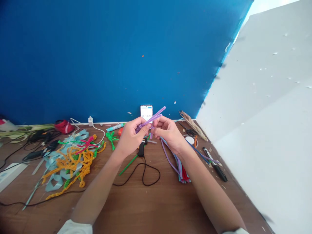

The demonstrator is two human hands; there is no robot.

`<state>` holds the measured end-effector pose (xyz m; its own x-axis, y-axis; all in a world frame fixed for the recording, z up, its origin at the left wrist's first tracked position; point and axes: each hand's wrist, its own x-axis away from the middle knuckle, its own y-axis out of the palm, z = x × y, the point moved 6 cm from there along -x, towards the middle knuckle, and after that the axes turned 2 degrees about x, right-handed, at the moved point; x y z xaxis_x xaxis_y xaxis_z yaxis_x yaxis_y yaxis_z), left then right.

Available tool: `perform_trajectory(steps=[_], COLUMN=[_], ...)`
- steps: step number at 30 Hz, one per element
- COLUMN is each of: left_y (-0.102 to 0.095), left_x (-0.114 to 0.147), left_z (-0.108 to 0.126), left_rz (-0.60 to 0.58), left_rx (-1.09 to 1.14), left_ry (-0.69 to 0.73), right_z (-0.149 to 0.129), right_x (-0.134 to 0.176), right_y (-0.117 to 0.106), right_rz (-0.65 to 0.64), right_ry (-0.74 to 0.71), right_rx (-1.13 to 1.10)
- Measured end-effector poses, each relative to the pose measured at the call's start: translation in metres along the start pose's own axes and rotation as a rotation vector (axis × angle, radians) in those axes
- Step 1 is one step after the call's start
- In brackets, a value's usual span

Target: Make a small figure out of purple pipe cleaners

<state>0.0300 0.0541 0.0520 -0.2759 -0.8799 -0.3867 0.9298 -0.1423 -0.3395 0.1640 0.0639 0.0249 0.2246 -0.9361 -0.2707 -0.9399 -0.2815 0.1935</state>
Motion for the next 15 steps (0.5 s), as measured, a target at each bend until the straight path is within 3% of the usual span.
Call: perform_trajectory(steps=[3, 10, 12, 15], left_y=[-0.001, -0.003, -0.004, -0.006], left_x=[0.001, 0.000, 0.000, 0.000], left_z=[-0.001, -0.004, -0.003, -0.001], left_rz=[0.012, 0.024, 0.029, 0.029], left_rx=[-0.036, -0.074, -0.065, -0.056], left_ry=[-0.004, -0.005, -0.005, -0.009], right_z=[-0.007, -0.035, -0.036, -0.034], right_x=[0.000, 0.014, 0.017, 0.017], right_y=[0.003, 0.012, 0.013, 0.011], right_rz=[-0.002, 0.149, 0.183, 0.191], right_ry=[-0.121, -0.538, -0.586, -0.520], right_rx=[0.151, 0.994, 1.053, 0.963])
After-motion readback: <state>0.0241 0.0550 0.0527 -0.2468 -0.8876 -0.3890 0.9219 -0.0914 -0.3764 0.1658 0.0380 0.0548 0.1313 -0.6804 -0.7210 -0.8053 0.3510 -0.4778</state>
